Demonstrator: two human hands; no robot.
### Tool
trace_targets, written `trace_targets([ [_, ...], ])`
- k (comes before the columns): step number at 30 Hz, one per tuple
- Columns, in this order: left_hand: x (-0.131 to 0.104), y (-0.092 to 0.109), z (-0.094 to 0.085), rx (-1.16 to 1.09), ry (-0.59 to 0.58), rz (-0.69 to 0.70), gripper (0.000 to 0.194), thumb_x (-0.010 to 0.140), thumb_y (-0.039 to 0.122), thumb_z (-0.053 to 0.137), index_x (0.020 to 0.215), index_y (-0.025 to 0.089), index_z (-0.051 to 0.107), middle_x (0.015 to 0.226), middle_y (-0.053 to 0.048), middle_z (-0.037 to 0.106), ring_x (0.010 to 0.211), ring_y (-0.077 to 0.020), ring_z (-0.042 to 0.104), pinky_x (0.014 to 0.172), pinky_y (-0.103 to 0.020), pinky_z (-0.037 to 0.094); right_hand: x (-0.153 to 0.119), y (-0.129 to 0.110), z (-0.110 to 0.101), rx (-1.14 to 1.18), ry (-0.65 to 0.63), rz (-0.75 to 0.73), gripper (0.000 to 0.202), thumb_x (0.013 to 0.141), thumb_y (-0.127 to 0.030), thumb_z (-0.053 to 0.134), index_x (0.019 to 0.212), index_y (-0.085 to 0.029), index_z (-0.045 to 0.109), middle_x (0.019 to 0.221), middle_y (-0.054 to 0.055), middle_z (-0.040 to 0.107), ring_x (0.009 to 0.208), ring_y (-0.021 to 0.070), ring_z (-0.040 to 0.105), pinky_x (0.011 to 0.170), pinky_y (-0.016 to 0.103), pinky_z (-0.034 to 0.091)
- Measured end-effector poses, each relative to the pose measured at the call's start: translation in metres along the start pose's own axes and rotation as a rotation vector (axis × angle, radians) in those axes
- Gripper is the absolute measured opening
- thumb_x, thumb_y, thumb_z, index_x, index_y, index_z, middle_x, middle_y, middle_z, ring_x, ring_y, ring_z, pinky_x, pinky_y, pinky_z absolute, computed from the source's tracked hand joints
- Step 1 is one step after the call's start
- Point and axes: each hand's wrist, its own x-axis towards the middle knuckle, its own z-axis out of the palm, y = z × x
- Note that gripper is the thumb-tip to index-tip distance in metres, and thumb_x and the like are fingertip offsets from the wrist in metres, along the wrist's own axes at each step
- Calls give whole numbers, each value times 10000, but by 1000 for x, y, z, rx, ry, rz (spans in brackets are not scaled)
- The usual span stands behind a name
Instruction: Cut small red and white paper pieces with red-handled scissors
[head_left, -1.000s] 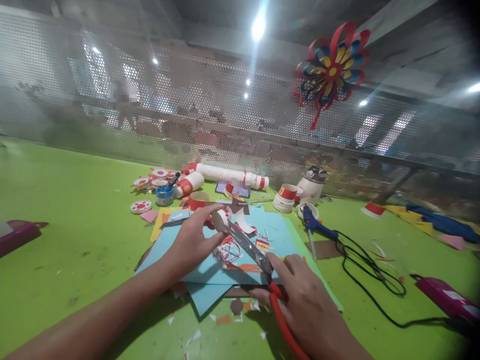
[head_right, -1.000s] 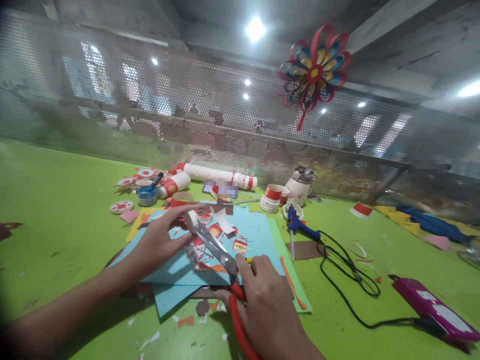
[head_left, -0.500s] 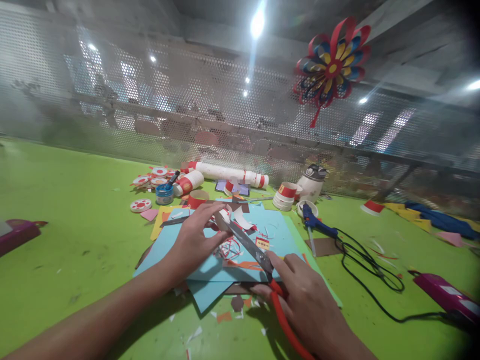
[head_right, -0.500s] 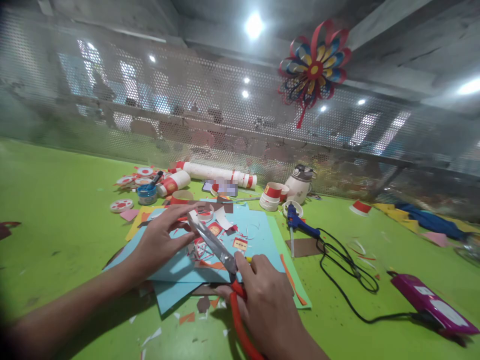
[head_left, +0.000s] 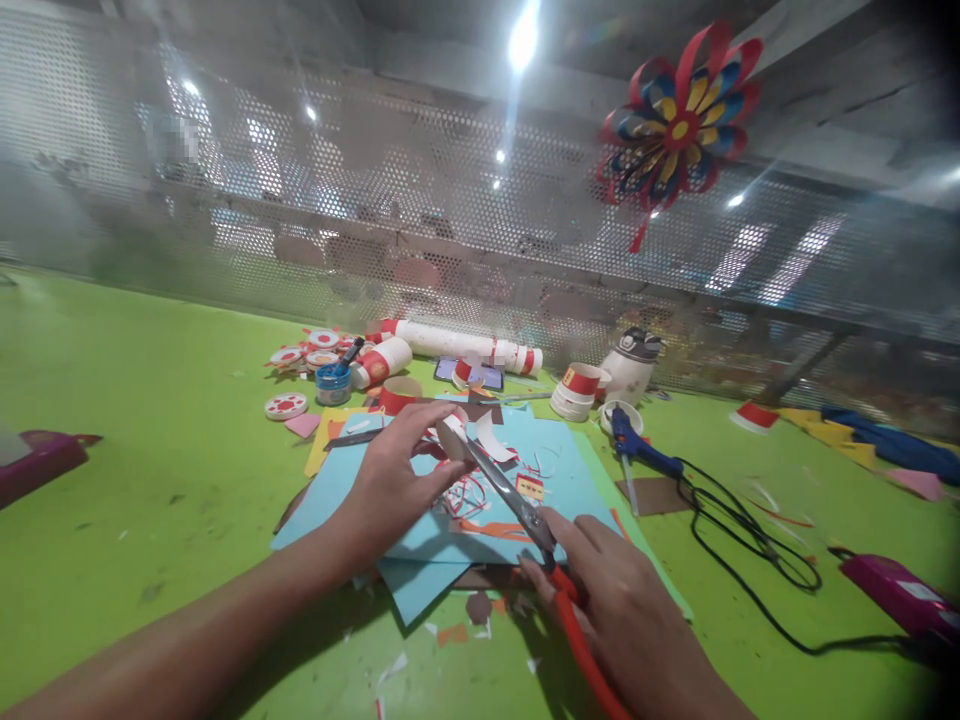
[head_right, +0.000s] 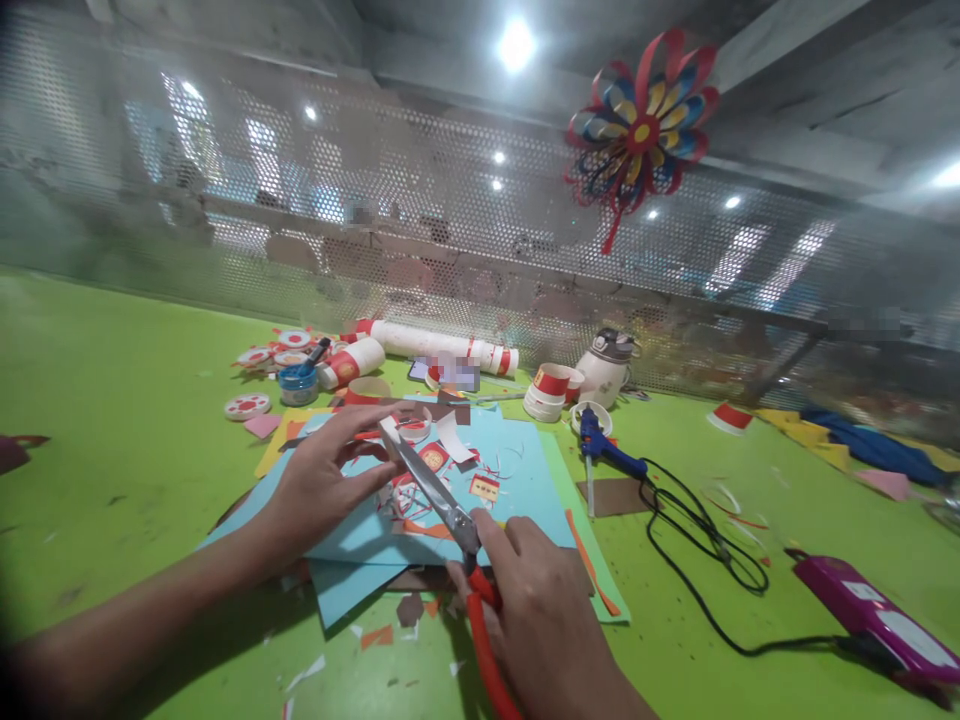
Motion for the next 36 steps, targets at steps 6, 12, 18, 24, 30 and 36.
trace_targets([
  [6,-1,1,1,-15,26,-1,462,728,143,660,1175,181,548,1204,-100,565,1057,-194,560,812,-332,563,-2,1,2,24,-7,0,367,875,-243,487,1220,-120,512,852,129,601,734,292,586,628,471,480],
  [12,-3,3,0,10,48,10,460,731,150,660,1177,187,552,1193,-92,563,1067,-197,551,807,-325,568,-3,0,2,19,19,-24,374,853,-214,501,1205,-90,527,807,134,610,685,292,590,572,462,485],
  [18,-3,5,2,41,72,20,449,733,159,661,1168,205,559,1191,-85,570,1063,-204,553,799,-341,574,-4,-1,3,23,47,-54,376,844,-168,469,1196,-54,537,799,153,626,676,293,595,559,463,491],
  [24,-3,5,2,106,100,55,443,747,187,657,1177,199,550,1175,-94,577,1046,-206,561,804,-365,573,-5,-4,1,50,2,-12,371,854,-181,453,1198,-69,537,824,142,637,711,283,606,606,459,512],
  [30,-4,4,2,169,141,67,430,750,219,660,1164,209,546,1135,-77,593,1016,-200,576,795,-370,575,-3,-8,-1,41,-2,-2,373,856,-160,394,1186,-80,549,852,149,647,756,281,617,647,450,532],
  [36,-4,6,3,183,140,62,429,746,203,663,1159,186,547,1132,-78,595,1020,-195,575,791,-334,575,-5,-6,1,22,7,-16,370,859,-163,405,1201,-94,529,866,150,654,743,282,624,628,449,534],
])
